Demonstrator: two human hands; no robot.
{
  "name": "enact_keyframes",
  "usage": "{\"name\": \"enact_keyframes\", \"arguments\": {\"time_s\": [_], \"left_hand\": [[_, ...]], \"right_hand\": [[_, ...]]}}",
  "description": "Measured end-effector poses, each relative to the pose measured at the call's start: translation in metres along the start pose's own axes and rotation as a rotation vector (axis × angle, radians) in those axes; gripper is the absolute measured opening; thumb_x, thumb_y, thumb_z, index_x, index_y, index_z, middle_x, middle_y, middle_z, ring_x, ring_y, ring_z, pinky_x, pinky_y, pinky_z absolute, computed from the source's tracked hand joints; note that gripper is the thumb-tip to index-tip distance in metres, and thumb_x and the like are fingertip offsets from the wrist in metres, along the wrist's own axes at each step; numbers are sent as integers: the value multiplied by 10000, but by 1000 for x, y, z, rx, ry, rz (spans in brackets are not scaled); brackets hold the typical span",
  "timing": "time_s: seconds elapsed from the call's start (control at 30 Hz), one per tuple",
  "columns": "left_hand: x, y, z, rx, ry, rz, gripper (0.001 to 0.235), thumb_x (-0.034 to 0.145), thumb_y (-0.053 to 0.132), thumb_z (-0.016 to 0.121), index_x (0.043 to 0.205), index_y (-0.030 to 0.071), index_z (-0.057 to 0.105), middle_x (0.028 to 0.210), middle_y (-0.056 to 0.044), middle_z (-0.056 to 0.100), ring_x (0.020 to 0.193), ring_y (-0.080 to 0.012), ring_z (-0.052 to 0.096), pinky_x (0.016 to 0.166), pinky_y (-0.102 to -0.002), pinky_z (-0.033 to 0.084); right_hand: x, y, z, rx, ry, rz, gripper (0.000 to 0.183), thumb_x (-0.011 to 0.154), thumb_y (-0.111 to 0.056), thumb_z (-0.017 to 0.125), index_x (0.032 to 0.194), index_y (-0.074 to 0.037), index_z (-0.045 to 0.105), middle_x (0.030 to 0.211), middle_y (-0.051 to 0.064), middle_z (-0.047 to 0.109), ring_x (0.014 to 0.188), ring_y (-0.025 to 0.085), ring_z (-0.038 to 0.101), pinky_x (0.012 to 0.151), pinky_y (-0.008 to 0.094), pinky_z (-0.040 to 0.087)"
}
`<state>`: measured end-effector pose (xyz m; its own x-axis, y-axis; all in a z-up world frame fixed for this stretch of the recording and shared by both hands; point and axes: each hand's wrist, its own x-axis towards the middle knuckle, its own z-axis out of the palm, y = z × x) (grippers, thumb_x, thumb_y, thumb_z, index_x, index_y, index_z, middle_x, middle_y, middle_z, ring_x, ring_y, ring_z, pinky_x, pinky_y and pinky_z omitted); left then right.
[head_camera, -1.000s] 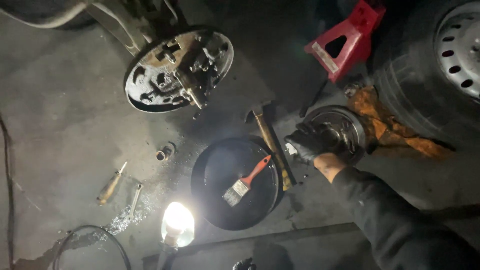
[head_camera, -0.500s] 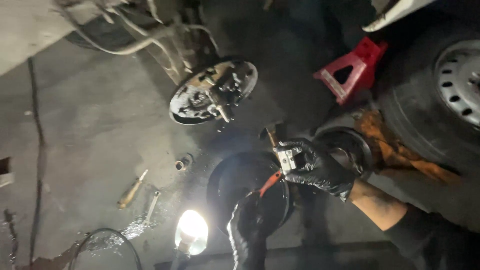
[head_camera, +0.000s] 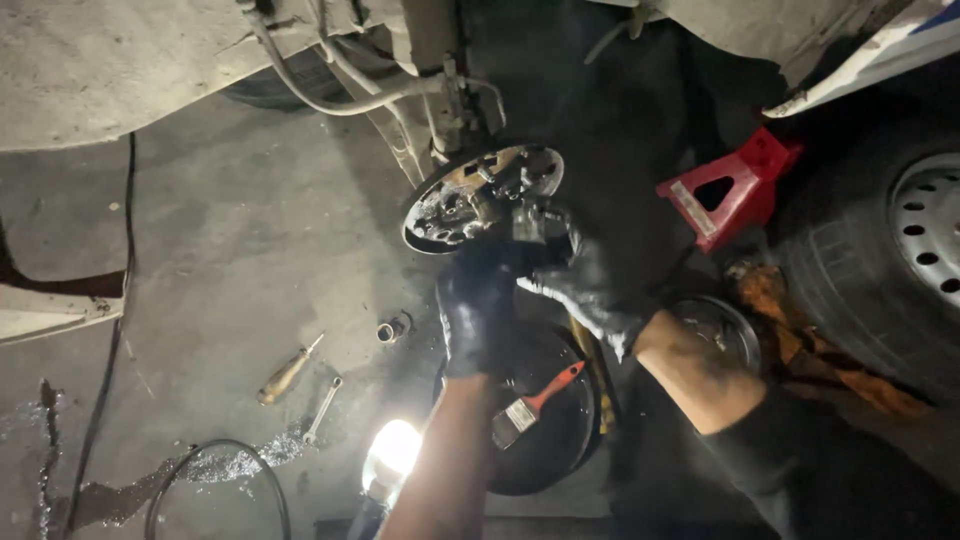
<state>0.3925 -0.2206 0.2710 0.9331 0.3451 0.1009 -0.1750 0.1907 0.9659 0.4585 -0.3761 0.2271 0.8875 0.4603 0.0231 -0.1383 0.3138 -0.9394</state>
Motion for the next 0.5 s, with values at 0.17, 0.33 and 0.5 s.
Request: {"name": "enact_keyframes", "arguments": {"time_s": [0.17,0.33,0.5], "left_hand": [[39,-41,-3,-243,-52,-74,314,961,91,668,1253,-16,715,983,-103,780,884,-178,729,821,-308,582],[77,-80,-8,-576,10,-236,306,940,85,656,1242,37,682,987,-97,761,845,-203,732,759,-355,596],[105,-112,-8,-671,79,-395,299,968,187,656,1229,52,713,1035,-72,754,843,-198,714,689,-336,551]], "right_hand": [[30,2,-3,-543,25,-260,771,788,29,875,1461,-120,530,1397,63,622,1272,163,608,1076,375,563],[45,-6,13,-567,58,-361,806,779,19,882,1464,-111,478,1449,54,533,1339,166,538,1075,377,529],[70,1,8,629,-42,10,412,1006,-350,743,1245,-36,623,1075,124,621,982,251,606,876,418,564]]}}
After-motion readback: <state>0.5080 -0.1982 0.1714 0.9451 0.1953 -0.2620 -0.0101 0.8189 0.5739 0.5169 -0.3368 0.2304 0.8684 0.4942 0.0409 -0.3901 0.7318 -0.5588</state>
